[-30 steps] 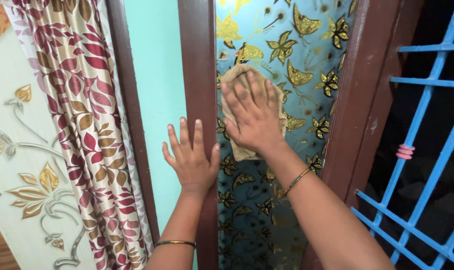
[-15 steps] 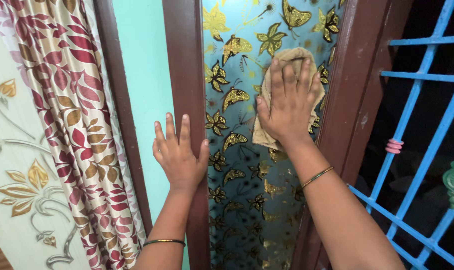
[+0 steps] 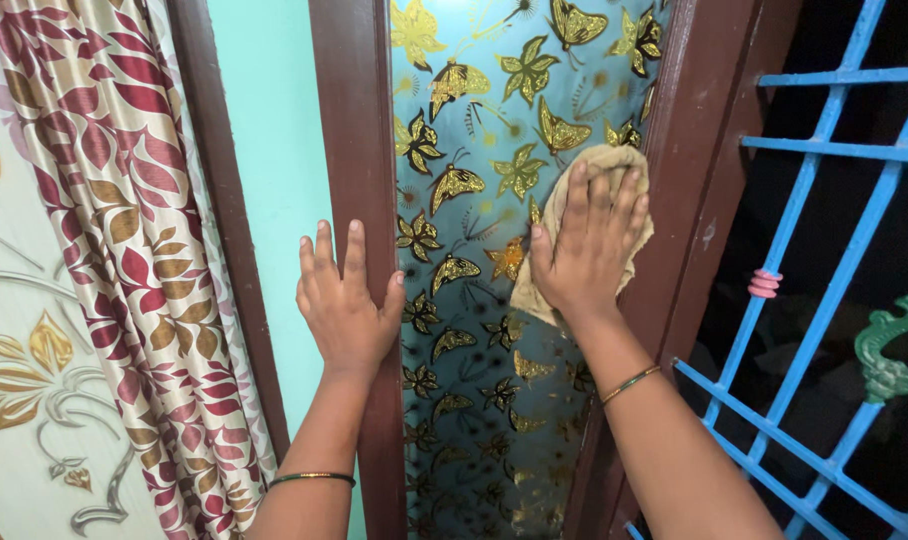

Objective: The person wipes the surface of a decorative glass door panel and its wooden frame using a cloth. They systematically clean the glass area with gold butterfly patterns and then move to the wooden edges, using both hands to hold the cloth and apply pressure.

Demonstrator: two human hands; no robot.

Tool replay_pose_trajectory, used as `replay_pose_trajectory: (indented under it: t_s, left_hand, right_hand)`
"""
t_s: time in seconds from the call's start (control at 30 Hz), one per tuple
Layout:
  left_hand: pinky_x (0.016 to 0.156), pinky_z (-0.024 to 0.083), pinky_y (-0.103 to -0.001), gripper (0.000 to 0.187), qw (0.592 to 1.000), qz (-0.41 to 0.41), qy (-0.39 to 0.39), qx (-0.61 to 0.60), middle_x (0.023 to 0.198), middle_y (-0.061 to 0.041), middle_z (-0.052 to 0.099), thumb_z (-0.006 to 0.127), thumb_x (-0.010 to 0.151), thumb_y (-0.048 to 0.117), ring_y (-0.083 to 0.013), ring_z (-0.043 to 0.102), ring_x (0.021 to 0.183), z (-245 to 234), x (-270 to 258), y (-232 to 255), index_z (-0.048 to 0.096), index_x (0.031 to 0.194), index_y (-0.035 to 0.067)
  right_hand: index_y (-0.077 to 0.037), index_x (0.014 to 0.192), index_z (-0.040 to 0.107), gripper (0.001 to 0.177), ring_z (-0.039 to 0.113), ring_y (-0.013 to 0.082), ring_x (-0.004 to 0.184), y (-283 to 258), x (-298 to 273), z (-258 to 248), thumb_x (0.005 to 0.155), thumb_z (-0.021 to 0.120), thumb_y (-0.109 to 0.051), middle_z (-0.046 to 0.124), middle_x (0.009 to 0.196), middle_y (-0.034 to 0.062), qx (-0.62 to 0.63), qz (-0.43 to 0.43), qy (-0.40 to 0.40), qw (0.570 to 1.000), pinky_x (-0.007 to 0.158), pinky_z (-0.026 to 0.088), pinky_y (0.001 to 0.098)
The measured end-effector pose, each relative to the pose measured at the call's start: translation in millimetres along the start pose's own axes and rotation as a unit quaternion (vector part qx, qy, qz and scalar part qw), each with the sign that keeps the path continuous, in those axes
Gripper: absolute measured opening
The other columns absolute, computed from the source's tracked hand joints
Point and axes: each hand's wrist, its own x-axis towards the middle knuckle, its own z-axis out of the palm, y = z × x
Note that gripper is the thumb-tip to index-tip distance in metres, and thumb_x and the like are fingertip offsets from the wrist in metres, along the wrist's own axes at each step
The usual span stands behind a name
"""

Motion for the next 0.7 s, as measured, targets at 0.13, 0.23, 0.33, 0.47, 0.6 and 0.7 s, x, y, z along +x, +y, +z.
replay_pose_trajectory:
  t_s: [0.13, 0.23, 0.33, 0.47, 0.6, 0.7]
  left_hand:
    - [0.111, 0.036, -0.059, 0.076, 1.000, -0.004, -0.001, -0.015, 0.160, -0.023, 0.039, 0.068, 0.094, 0.042, -0.0467, 0.037, 0.147, -1, -11, 0, 0.039, 0.159, 0.016]
    - [0.110, 0.037, -0.059, 0.078, 1.000, 0.003, -0.005, -0.025, 0.158, -0.025, 0.040, 0.070, 0.093, 0.040, -0.0478, 0.039, 0.145, -4, -28, -2, 0.038, 0.159, 0.013]
    - [0.109, 0.039, -0.058, 0.079, 1.000, 0.008, -0.003, -0.028, 0.156, -0.027, 0.040, 0.072, 0.092, 0.037, -0.0484, 0.041, 0.143, -5, -43, -3, 0.037, 0.158, 0.012]
    - [0.107, 0.042, -0.057, 0.080, 0.999, 0.011, 0.003, -0.034, 0.154, -0.028, 0.042, 0.073, 0.091, 0.035, -0.0484, 0.045, 0.141, -2, -50, -4, 0.036, 0.158, 0.013]
    - [0.106, 0.043, -0.056, 0.081, 0.999, 0.007, 0.001, -0.038, 0.153, -0.028, 0.043, 0.074, 0.090, 0.035, -0.0483, 0.046, 0.140, 1, -51, -6, 0.035, 0.159, 0.015]
    - [0.106, 0.045, -0.055, 0.082, 0.999, 0.007, 0.003, -0.043, 0.153, -0.028, 0.044, 0.074, 0.090, 0.034, -0.0477, 0.047, 0.140, 1, -52, -6, 0.034, 0.159, 0.015]
  right_hand:
    - [-0.002, 0.163, 0.029, 0.077, 0.016, 0.0537, 0.155, 0, -24, 0, 0.101, 0.049, -0.043, 0.037, 0.158, 0.0244, 0.004, -0.002, -0.006, 1.000, 0.126, 0.006, 0.0653]
    - [-0.005, 0.163, 0.031, 0.075, 0.017, 0.0534, 0.155, 0, -41, 1, 0.101, 0.049, -0.043, 0.038, 0.156, 0.0232, -0.002, -0.006, -0.007, 1.000, 0.126, 0.007, 0.0657]
    - [-0.006, 0.163, 0.030, 0.074, 0.016, 0.0534, 0.155, -2, -58, 5, 0.102, 0.047, -0.044, 0.037, 0.157, 0.0221, -0.009, 0.000, -0.013, 1.000, 0.125, 0.007, 0.0663]
    - [-0.007, 0.165, 0.025, 0.074, 0.012, 0.0518, 0.156, -17, -77, 14, 0.103, 0.042, -0.043, 0.029, 0.163, 0.0229, -0.023, 0.017, -0.019, 0.999, 0.125, 0.003, 0.0681]
    - [-0.011, 0.163, 0.026, 0.074, 0.013, 0.0507, 0.155, -39, -88, 18, 0.101, 0.044, -0.048, 0.031, 0.157, 0.0223, -0.032, 0.016, -0.079, 0.996, 0.121, 0.003, 0.0701]
    - [-0.015, 0.161, 0.029, 0.074, 0.016, 0.0501, 0.153, -50, -86, 18, 0.100, 0.047, -0.050, 0.036, 0.150, 0.0199, -0.023, -0.009, -0.091, 0.996, 0.120, 0.005, 0.0721]
